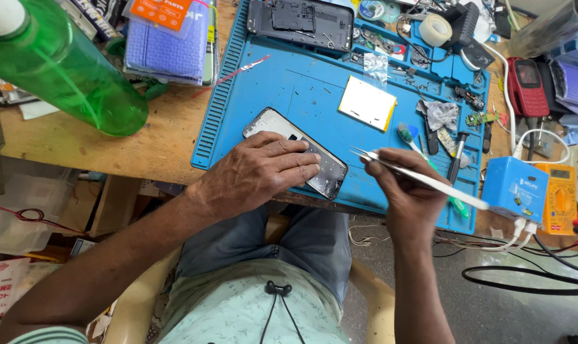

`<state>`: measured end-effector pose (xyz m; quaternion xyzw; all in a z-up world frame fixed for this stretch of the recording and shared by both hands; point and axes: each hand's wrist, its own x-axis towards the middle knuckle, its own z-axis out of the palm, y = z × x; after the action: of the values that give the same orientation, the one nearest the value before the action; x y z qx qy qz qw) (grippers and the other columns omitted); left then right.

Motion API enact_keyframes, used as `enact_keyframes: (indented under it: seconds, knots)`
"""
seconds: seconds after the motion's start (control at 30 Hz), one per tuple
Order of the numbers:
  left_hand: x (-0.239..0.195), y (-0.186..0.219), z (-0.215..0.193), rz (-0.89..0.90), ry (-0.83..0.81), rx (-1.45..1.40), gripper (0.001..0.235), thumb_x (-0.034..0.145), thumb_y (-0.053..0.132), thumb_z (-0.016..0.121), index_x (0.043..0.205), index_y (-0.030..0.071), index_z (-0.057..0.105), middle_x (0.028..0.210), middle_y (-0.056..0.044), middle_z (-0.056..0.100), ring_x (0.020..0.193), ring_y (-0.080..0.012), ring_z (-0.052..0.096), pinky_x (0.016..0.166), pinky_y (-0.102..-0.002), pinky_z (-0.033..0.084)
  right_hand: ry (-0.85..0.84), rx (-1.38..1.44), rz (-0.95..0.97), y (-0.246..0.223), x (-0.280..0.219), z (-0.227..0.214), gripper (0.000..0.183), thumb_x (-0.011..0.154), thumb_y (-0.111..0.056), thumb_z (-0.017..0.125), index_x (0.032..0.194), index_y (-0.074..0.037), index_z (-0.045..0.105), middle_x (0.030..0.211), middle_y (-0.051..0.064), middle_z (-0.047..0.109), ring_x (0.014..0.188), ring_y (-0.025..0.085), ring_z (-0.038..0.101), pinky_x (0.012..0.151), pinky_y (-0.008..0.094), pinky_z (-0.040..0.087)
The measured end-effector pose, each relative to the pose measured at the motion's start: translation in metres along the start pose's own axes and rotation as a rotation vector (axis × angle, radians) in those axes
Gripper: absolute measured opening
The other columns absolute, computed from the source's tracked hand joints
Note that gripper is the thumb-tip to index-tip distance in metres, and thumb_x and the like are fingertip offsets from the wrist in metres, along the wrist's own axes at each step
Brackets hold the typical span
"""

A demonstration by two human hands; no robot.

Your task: The person cleans the back surface of a disassembled smartphone using a toothbrush and a metal spatula. They repeatedly brush and scrape the surface to remove residue, occasionally applying liquid from a green spray bottle.

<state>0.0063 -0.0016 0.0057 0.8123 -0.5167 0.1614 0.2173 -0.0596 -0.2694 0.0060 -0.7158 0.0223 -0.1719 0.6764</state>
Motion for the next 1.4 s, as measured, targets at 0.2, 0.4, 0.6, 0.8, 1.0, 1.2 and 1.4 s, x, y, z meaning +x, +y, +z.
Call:
enact_keyframes:
  seconds: [0.2,0.4,0.6,0.8,1.0,1.2,1.4]
  knots:
    - [-0.002,0.001,-0.003,-0.003,-0.013,-0.004,0.036,0.092,0.018,0.065,0.127,0.012,0.07,0.135,-0.002,0.069,0.129,-0.021,0.06,0.109,-0.038,0.046,-0.043,-0.295,-0.111,0.006,-0.007,0.019,0.021,0.099,-0.002,0.073,0.119,0.005,0.068,0.108,0.017,0.076,0.104,0.021,0.077,0.092,0.03,0.065]
    - [-0.001,0.002,-0.004,-0.015,-0.027,-0.013,0.036,0.092,0.018,0.065,0.127,0.012,0.07,0.134,-0.003,0.069,0.128,-0.022,0.06,0.109,-0.039,0.046,-0.014,-0.361,-0.185,0.014,-0.014,0.02,0.016,0.101,-0.002,0.072,0.115,0.005,0.068,0.108,0.018,0.074,0.103,0.021,0.076,0.089,0.029,0.064]
    - [0.002,0.002,-0.004,-0.037,-0.027,-0.049,0.036,0.094,0.022,0.066,0.128,0.012,0.069,0.132,-0.004,0.07,0.127,-0.0233,0.061,0.109,-0.04,0.048,0.011,-0.173,-0.099,0.015,-0.013,0.019,0.014,0.102,-0.002,0.07,0.112,0.006,0.067,0.103,0.018,0.076,0.101,0.021,0.078,0.089,0.031,0.065]
    - [0.006,0.013,-0.011,-0.257,0.117,-0.529,0.048,0.096,0.037,0.07,0.129,0.002,0.068,0.11,-0.012,0.074,0.103,-0.0267,0.07,0.088,-0.042,0.059,-0.071,0.069,-0.151,-0.001,-0.038,0.024,0.011,0.1,-0.002,0.072,0.109,0.002,0.07,0.099,0.019,0.077,0.093,0.023,0.078,0.083,0.034,0.064]
    - [-0.003,0.033,-0.015,-0.484,-0.19,-1.081,0.025,0.096,0.028,0.066,0.087,0.006,0.074,0.072,-0.003,0.076,0.059,-0.0095,0.07,0.049,-0.028,0.053,-0.344,0.031,-0.248,-0.019,-0.066,0.015,0.016,0.094,0.001,0.075,0.11,0.001,0.072,0.103,0.02,0.077,0.091,0.024,0.078,0.08,0.033,0.066]
    - [-0.032,0.027,-0.045,-0.613,-0.001,-0.865,0.019,0.094,0.019,0.068,0.08,0.006,0.07,0.069,-0.001,0.071,0.063,-0.0106,0.068,0.058,-0.032,0.053,-0.111,0.296,-0.241,-0.036,-0.057,-0.005,0.013,0.1,0.001,0.072,0.113,-0.001,0.075,0.099,0.018,0.079,0.089,0.024,0.082,0.08,0.038,0.068]
    - [-0.013,0.023,-0.024,-0.124,0.114,-0.138,0.043,0.09,0.034,0.071,0.125,0.009,0.072,0.128,-0.008,0.071,0.121,-0.0271,0.063,0.098,-0.043,0.052,0.016,-0.222,-0.128,-0.009,-0.025,0.005,0.016,0.101,0.003,0.071,0.117,0.003,0.071,0.11,0.018,0.075,0.104,0.022,0.076,0.093,0.032,0.064]
